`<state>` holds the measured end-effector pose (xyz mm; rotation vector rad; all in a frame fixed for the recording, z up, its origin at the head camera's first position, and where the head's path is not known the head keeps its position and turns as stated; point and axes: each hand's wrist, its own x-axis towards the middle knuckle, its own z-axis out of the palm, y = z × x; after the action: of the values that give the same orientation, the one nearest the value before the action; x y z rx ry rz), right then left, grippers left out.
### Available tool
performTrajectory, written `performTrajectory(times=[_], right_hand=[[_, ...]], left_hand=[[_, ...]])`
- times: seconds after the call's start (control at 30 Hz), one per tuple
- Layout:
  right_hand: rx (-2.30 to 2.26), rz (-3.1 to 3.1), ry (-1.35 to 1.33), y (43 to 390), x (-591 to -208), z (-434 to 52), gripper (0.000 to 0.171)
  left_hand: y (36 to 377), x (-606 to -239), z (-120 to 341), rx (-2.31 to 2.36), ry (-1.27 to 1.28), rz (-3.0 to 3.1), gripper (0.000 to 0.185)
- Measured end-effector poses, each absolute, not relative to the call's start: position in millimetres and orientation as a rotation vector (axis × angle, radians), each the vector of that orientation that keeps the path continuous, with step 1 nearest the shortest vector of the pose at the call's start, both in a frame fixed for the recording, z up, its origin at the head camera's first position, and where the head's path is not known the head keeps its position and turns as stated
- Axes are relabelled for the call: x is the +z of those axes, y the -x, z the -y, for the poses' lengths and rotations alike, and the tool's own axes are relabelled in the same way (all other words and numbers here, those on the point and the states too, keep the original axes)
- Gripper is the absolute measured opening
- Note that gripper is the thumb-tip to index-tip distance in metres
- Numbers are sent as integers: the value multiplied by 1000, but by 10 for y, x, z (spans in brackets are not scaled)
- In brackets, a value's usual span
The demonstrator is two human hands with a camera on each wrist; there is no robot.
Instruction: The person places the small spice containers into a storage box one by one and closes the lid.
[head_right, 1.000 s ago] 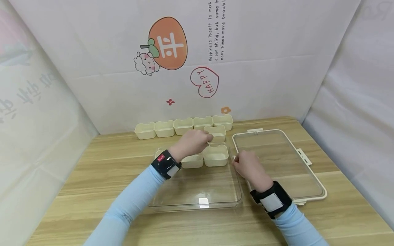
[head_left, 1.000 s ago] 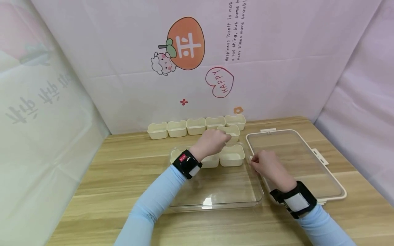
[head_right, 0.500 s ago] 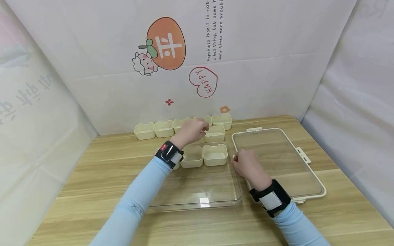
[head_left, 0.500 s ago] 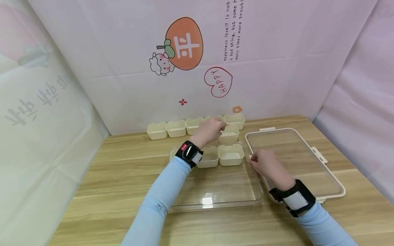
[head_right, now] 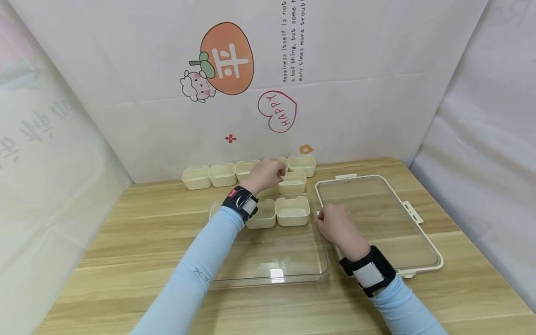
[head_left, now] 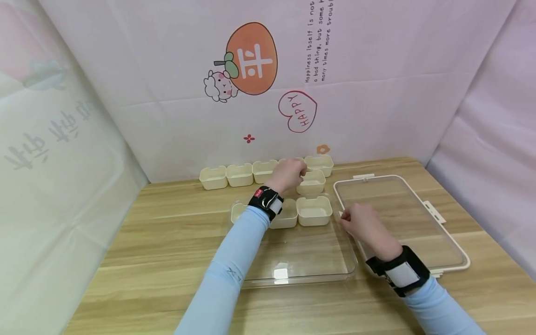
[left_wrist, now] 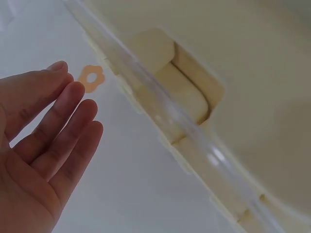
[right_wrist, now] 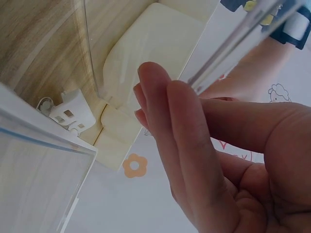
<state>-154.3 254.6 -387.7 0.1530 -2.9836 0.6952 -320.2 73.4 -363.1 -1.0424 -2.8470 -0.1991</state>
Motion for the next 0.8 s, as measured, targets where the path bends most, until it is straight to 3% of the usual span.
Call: performTrajectory(times=[0.37, 0.8], right_hand=[[665, 2971, -165, 1533, -3873, -2540, 13], [674, 2970, -151, 1516, -3858, -2523, 13]], left_hand=[[3309, -3725, -738, -256, 1042, 2949, 15], [3369, -3697, -757, -230, 1211, 2985, 28]])
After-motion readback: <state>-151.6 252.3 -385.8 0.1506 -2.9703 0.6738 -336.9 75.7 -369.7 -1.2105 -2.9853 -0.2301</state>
